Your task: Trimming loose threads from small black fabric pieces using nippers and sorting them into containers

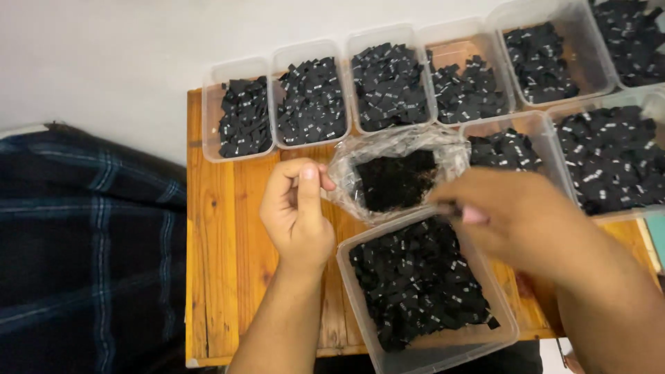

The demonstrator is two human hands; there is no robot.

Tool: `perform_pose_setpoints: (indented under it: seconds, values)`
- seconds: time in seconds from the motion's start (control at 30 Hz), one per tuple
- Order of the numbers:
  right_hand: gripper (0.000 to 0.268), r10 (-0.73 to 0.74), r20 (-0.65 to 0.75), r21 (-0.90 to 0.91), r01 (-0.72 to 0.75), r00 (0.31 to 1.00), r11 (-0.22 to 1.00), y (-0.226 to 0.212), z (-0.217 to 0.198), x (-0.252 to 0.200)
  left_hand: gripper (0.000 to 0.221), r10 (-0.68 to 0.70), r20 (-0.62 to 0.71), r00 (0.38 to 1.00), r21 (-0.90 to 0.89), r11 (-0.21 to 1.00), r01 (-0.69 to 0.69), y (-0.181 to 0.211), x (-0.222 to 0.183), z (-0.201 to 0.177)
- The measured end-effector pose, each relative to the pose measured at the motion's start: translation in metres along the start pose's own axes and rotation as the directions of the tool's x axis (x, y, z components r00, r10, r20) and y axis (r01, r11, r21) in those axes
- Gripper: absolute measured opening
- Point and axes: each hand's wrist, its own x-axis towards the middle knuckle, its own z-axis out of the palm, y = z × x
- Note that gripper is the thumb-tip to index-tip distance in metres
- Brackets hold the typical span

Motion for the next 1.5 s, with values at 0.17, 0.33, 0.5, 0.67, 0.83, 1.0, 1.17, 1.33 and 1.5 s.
perform_pose_setpoints:
  seconds: [0.17,0.33,0.5,0.67,0.83,1.0,1.17,1.33,1.5]
  values:
    - [0.039,-0.598,-0.127,-0.238,0.561,0.791,0.793,0.053,0.065,0.043,0.021,-0.023,-0.004,1.000,0.006,1.000,0.023,-0.003,-0.002,0.001]
    - [0.029,-0.759,-0.134,-0.272,0.713,0.637,0.647,0.044,0.067,0.044,0.024,-0.051,0.015,0.999,0.073,0.996,0.050,-0.003,0.000,0.004]
    - [0.034,-0.771,-0.123,-0.370,0.692,0.625,0.620,0.041,0.077,0.043,0.021,-0.067,-0.040,0.997,0.043,0.997,0.068,-0.006,0.001,0.003]
    - [0.041,-0.637,-0.221,-0.307,0.567,0.739,0.764,0.052,0.069,0.043,0.023,-0.023,-0.008,1.000,-0.050,0.998,0.023,0.002,-0.004,0.005]
    - [0.044,-0.628,-0.389,-0.290,0.558,0.673,0.778,0.053,0.066,0.041,0.021,-0.024,0.013,1.000,-0.102,0.994,0.025,0.000,-0.006,0.007]
    - [0.037,-0.727,-0.391,-0.303,0.667,0.564,0.680,0.053,0.070,0.045,0.023,0.000,-0.050,0.999,-0.028,1.000,-0.001,0.004,-0.002,0.009]
    - [0.034,-0.799,-0.408,-0.402,0.698,0.442,0.592,0.054,0.068,0.039,0.024,-0.035,-0.085,0.996,-0.039,0.999,0.032,0.015,-0.001,0.019]
    - [0.031,-0.815,-0.435,-0.425,0.711,0.382,0.560,0.052,0.068,0.036,0.026,0.026,-0.030,0.999,-0.016,1.000,-0.027,0.024,0.005,0.025]
    - [0.039,-0.828,-0.395,-0.453,0.700,0.398,0.553,0.056,0.076,0.040,0.023,0.026,-0.025,0.999,-0.028,0.999,-0.027,0.026,0.006,0.026]
